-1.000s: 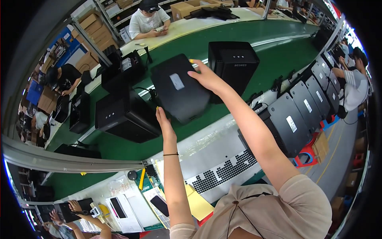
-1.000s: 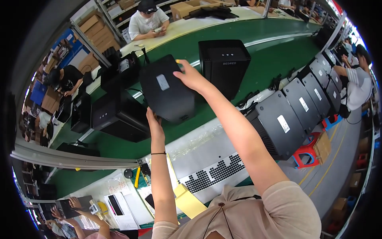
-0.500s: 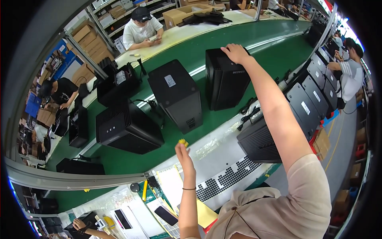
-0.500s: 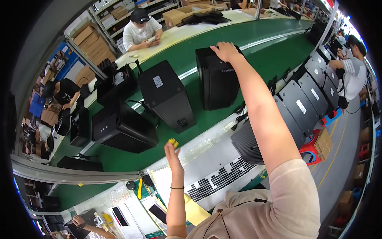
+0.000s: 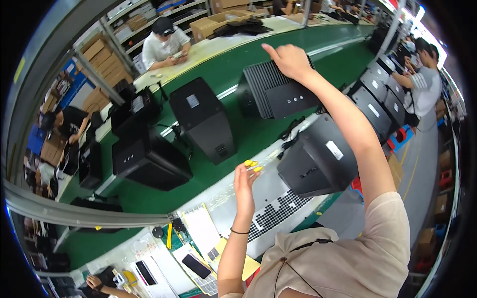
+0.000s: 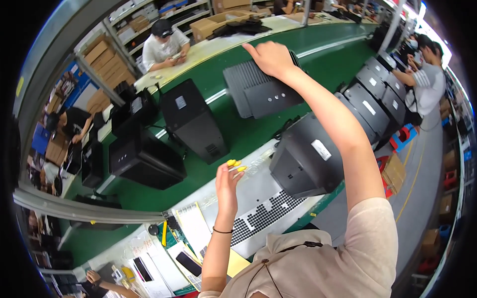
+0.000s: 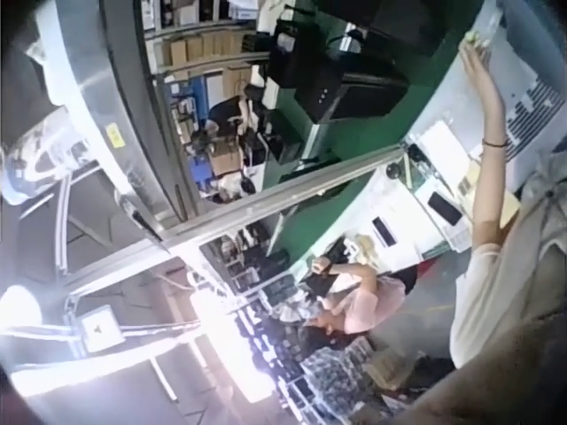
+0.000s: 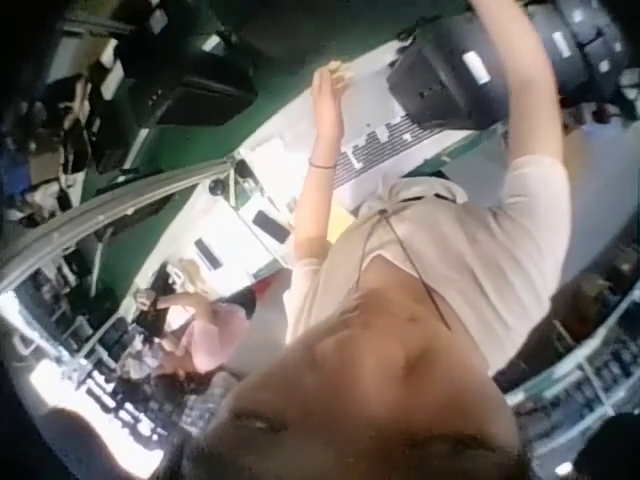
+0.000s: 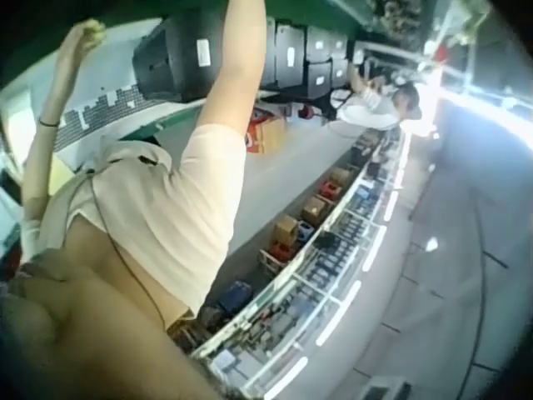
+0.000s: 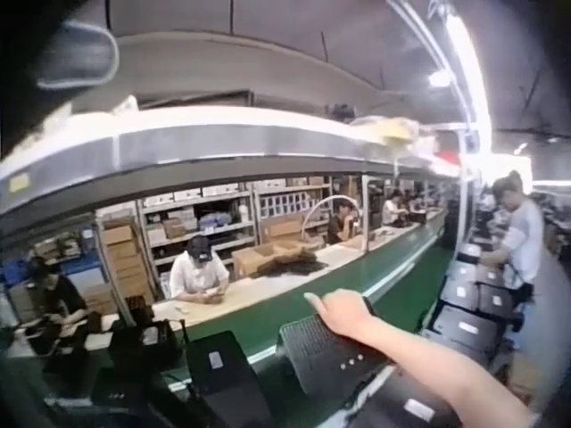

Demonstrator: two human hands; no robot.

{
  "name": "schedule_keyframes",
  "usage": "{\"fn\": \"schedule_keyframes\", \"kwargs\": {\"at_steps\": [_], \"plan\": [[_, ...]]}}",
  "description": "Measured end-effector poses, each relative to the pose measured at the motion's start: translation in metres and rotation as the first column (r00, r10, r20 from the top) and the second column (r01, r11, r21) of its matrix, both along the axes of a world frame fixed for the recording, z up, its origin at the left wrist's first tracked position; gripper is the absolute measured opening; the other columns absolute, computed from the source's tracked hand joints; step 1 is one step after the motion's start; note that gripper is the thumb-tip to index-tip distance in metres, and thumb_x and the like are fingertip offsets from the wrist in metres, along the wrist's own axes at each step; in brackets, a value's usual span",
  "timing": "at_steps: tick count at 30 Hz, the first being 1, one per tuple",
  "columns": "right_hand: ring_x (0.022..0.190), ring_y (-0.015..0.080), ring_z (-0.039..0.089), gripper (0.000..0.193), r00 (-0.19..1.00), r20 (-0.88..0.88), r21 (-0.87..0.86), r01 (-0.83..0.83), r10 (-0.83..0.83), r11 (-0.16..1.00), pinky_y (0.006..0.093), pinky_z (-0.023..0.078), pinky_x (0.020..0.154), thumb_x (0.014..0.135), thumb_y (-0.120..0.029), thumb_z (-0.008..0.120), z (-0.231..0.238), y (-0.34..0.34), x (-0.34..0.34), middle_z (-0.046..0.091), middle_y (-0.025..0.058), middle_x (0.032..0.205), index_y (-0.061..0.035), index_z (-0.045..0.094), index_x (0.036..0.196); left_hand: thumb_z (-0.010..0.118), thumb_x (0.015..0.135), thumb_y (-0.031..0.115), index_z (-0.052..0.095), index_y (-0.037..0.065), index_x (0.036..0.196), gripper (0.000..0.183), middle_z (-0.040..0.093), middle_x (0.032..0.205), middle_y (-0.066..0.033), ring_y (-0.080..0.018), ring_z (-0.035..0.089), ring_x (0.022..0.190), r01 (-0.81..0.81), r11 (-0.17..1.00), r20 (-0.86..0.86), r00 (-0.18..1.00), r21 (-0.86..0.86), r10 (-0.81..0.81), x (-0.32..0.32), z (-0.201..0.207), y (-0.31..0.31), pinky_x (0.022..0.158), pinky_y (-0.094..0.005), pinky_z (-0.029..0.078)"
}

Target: Assembling electronic chassis by installing internal components and applying identification labels on a factory production line.

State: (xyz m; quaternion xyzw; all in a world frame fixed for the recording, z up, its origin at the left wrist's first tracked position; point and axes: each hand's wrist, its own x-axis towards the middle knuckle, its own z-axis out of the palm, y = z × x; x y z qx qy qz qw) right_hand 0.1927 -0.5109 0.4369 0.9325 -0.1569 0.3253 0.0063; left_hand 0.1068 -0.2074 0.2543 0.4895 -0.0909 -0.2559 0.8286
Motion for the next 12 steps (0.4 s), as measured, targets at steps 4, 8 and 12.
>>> {"fn": "schedule_keyframes", "kwargs": {"at_steps": [4,8,12], "plan": [[0.067,0.0344,0.063,0.064,0.972,0.236,0.058,0.001,-0.015,0.998,0.0380,0.049,0.066,0.096,-0.052,0.037,0.070,0.015,-0.066,0.065,0.0143,0.064,-0.0054,0.070,0.068,0.043,0.100,0.027,0.048,0.005,0.117,0.029,0.054,0.122,-0.0134,-0.0237,0.053,0.112,-0.056,0.985,0.092,0.993,-0.161,0.071,-0.008,0.028,-0.003,0.100,-0.0411,0.042],[0.058,0.0253,0.060,0.061,0.778,0.596,0.063,-0.292,0.199,0.954,0.0318,0.046,0.061,0.098,-0.043,0.039,0.100,0.048,-0.148,0.060,0.0131,0.059,0.0034,0.062,0.066,0.045,0.099,0.029,0.043,0.006,0.128,0.038,0.049,0.131,-0.0121,-0.0287,0.047,0.122,-0.006,0.926,0.080,0.996,-0.378,0.039,-0.010,0.083,-0.035,0.107,-0.0427,0.034],[0.055,0.0236,0.055,0.054,0.697,0.530,-0.358,-0.333,0.484,0.872,0.0344,0.047,0.064,0.099,-0.030,0.034,0.087,0.072,-0.214,0.056,0.0061,0.057,-0.0050,0.056,0.057,0.042,0.099,0.029,0.034,0.003,0.140,0.049,0.038,0.142,-0.0115,-0.0309,0.037,0.130,0.049,0.792,-0.350,0.879,-0.608,-0.323,-0.025,0.088,0.049,0.110,-0.0429,0.030]]}}
